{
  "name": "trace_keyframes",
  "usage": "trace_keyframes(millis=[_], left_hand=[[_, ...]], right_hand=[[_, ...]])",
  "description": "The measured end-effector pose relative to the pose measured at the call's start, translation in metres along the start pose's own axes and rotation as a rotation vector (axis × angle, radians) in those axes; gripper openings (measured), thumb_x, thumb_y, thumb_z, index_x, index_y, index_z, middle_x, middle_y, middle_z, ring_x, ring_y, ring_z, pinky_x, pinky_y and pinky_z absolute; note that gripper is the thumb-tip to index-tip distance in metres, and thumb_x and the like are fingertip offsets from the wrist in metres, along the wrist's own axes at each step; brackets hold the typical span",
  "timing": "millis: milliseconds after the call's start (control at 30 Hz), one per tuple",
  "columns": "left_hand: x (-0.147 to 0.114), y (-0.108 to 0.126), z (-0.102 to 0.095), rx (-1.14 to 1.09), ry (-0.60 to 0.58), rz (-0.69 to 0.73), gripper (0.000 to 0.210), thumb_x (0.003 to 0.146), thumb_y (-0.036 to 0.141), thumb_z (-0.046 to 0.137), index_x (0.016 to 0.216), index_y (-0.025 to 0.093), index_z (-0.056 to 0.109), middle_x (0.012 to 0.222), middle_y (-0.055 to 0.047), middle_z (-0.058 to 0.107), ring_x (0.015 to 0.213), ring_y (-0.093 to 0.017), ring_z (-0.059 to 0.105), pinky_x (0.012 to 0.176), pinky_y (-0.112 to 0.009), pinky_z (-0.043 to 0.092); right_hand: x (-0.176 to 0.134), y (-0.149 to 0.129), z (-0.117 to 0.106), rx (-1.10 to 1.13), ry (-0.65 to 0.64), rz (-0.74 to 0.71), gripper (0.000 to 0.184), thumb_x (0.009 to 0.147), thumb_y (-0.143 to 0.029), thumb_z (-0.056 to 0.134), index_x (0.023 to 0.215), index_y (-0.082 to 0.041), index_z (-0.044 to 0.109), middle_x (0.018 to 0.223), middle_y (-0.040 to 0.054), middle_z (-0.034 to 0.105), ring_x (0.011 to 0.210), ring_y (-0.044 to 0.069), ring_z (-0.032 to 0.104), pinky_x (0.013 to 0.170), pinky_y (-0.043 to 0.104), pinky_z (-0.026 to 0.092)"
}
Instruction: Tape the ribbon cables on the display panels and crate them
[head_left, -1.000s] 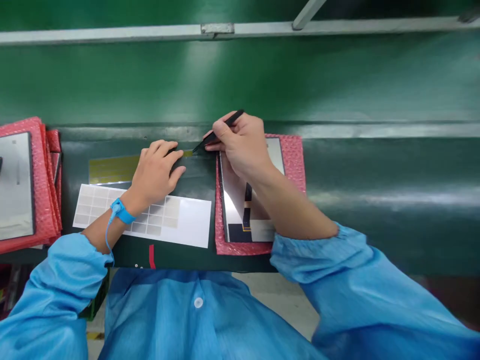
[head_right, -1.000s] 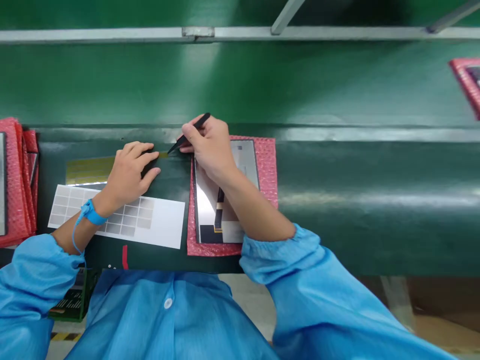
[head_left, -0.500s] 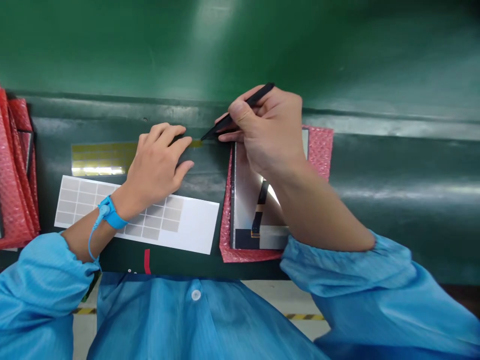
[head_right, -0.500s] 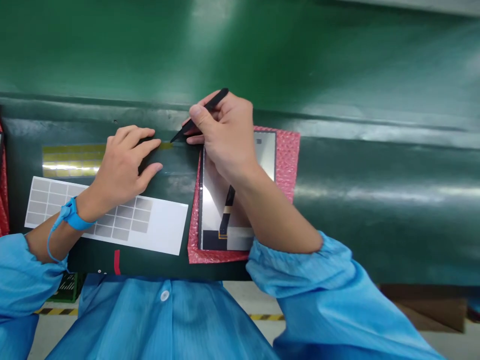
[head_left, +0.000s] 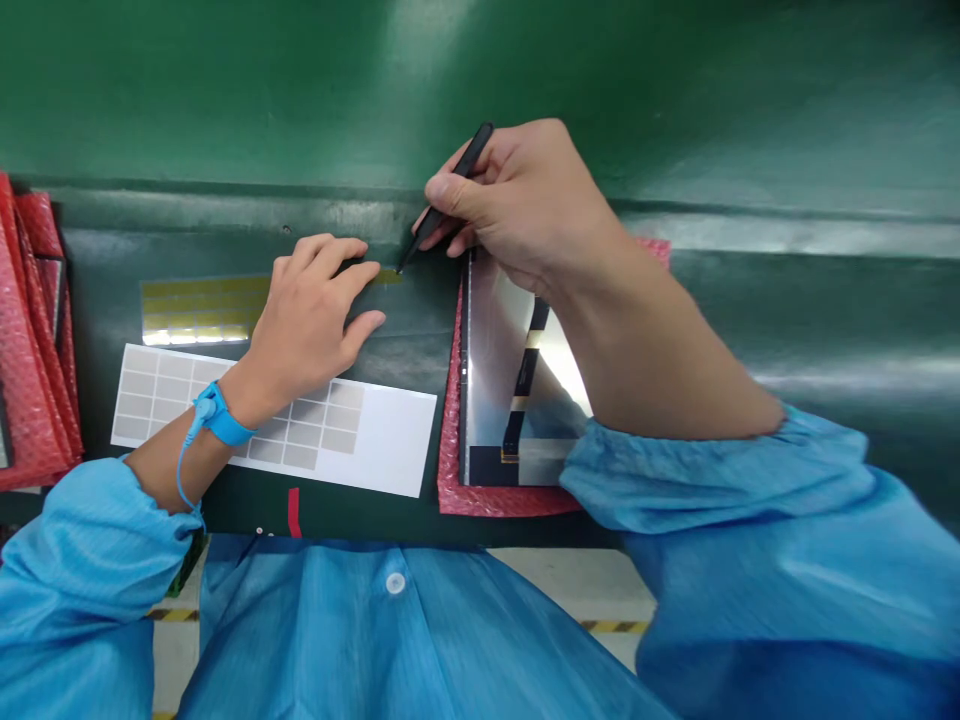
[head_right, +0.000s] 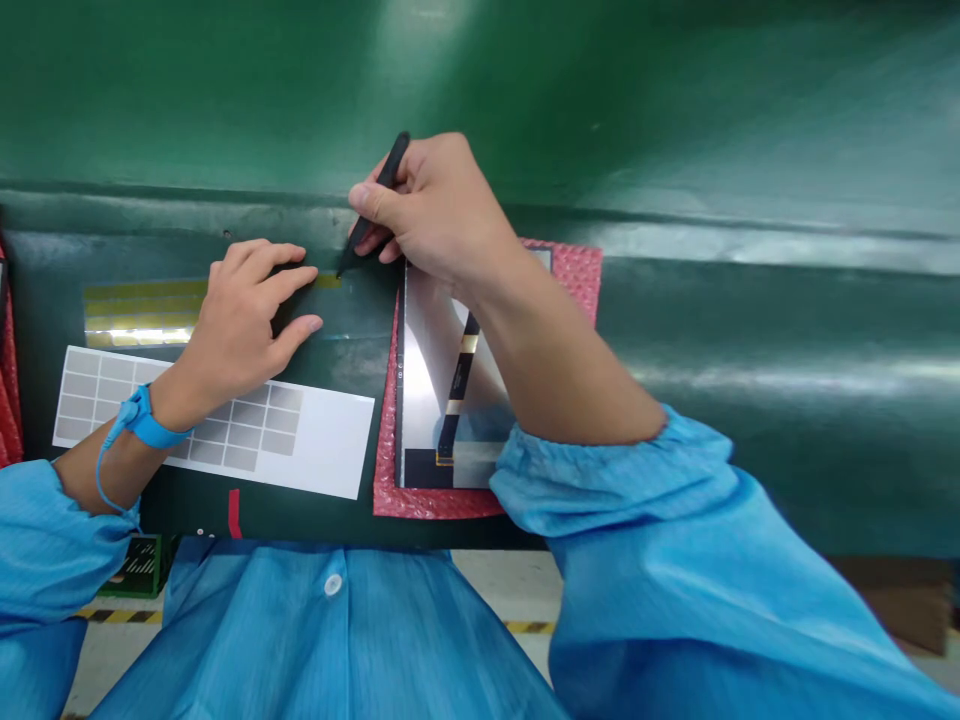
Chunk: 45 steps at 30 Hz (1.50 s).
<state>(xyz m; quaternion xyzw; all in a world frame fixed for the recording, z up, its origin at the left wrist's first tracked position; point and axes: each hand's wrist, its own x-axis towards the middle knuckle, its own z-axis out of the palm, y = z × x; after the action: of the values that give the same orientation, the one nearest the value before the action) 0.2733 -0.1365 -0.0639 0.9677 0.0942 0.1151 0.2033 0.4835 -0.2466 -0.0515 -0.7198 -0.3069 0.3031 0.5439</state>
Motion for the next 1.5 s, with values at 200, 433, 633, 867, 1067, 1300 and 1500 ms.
trace_keyframes(millis=[200, 433, 633, 867, 1067, 1300, 1500], left_hand=[[0.000, -0.003, -0.002, -0.023, 0.008, -0.008, 0.042, 0.097, 0.041, 0.072, 0.132, 0.019, 0.070, 0.146, -0.013, 0.066, 0.135, -0.035, 0.055, 0.106, -0.050, 0.045], [0.004, -0.014, -0.002, 0.038, 0.062, 0.088, 0.039, 0.096, 0.040, 0.073, 0.130, 0.021, 0.072, 0.142, -0.012, 0.069, 0.134, -0.036, 0.060, 0.107, -0.055, 0.050], [0.001, 0.017, -0.019, 0.123, 0.168, 0.232, 0.022, 0.106, 0.029, 0.060, 0.125, 0.027, 0.072, 0.136, -0.009, 0.074, 0.132, -0.032, 0.067, 0.109, -0.060, 0.051], [-0.049, 0.129, -0.001, -0.023, 0.055, 0.240, 0.031, 0.094, 0.014, 0.073, 0.126, 0.013, 0.071, 0.128, -0.017, 0.078, 0.121, -0.037, 0.072, 0.104, -0.058, 0.056], [-0.063, 0.157, 0.040, -0.003, 0.118, 0.154, 0.037, 0.095, 0.018, 0.074, 0.130, 0.007, 0.070, 0.131, -0.020, 0.076, 0.122, -0.039, 0.071, 0.105, -0.057, 0.054], [-0.061, 0.159, 0.044, 0.002, 0.132, 0.179, 0.040, 0.092, 0.018, 0.076, 0.131, 0.007, 0.070, 0.132, -0.022, 0.075, 0.126, -0.040, 0.069, 0.110, -0.060, 0.052], [-0.063, 0.160, 0.046, 0.026, 0.130, 0.190, 0.043, 0.092, 0.021, 0.077, 0.132, 0.009, 0.070, 0.134, -0.021, 0.074, 0.126, -0.040, 0.068, 0.111, -0.062, 0.050]], right_hand=[[0.003, 0.011, 0.004, 0.124, 0.022, -0.081, 0.056, 0.067, -0.070, 0.095, 0.075, -0.024, 0.064, 0.061, 0.0010, 0.071, 0.052, 0.016, 0.065, 0.045, 0.026, 0.043], [-0.050, -0.007, -0.037, 0.231, 0.141, -0.193, 0.051, 0.068, -0.070, 0.095, 0.073, -0.030, 0.065, 0.064, -0.0015, 0.070, 0.050, 0.016, 0.057, 0.042, 0.031, 0.042], [-0.146, 0.009, -0.079, 0.199, 0.199, -0.039, 0.040, 0.081, -0.057, 0.093, 0.079, -0.025, 0.068, 0.069, 0.0013, 0.074, 0.049, 0.015, 0.061, 0.040, 0.028, 0.046], [-0.177, 0.024, -0.079, 0.220, 0.159, 0.038, 0.037, 0.085, -0.051, 0.092, 0.080, -0.024, 0.067, 0.072, 0.0000, 0.076, 0.051, 0.015, 0.065, 0.042, 0.026, 0.050], [-0.177, 0.019, -0.084, 0.183, 0.207, 0.043, 0.043, 0.079, -0.057, 0.095, 0.076, -0.024, 0.067, 0.067, 0.0040, 0.074, 0.059, 0.022, 0.072, 0.038, 0.029, 0.043], [-0.187, 0.015, -0.090, 0.113, 0.249, 0.019, 0.037, 0.082, -0.057, 0.091, 0.068, -0.033, 0.067, 0.068, 0.0064, 0.072, 0.072, 0.034, 0.074, 0.044, 0.043, 0.041], [-0.191, 0.014, -0.094, 0.069, 0.238, 0.015, 0.037, 0.085, -0.052, 0.089, 0.066, -0.033, 0.064, 0.073, 0.0062, 0.072, 0.076, 0.033, 0.074, 0.049, 0.045, 0.046]])
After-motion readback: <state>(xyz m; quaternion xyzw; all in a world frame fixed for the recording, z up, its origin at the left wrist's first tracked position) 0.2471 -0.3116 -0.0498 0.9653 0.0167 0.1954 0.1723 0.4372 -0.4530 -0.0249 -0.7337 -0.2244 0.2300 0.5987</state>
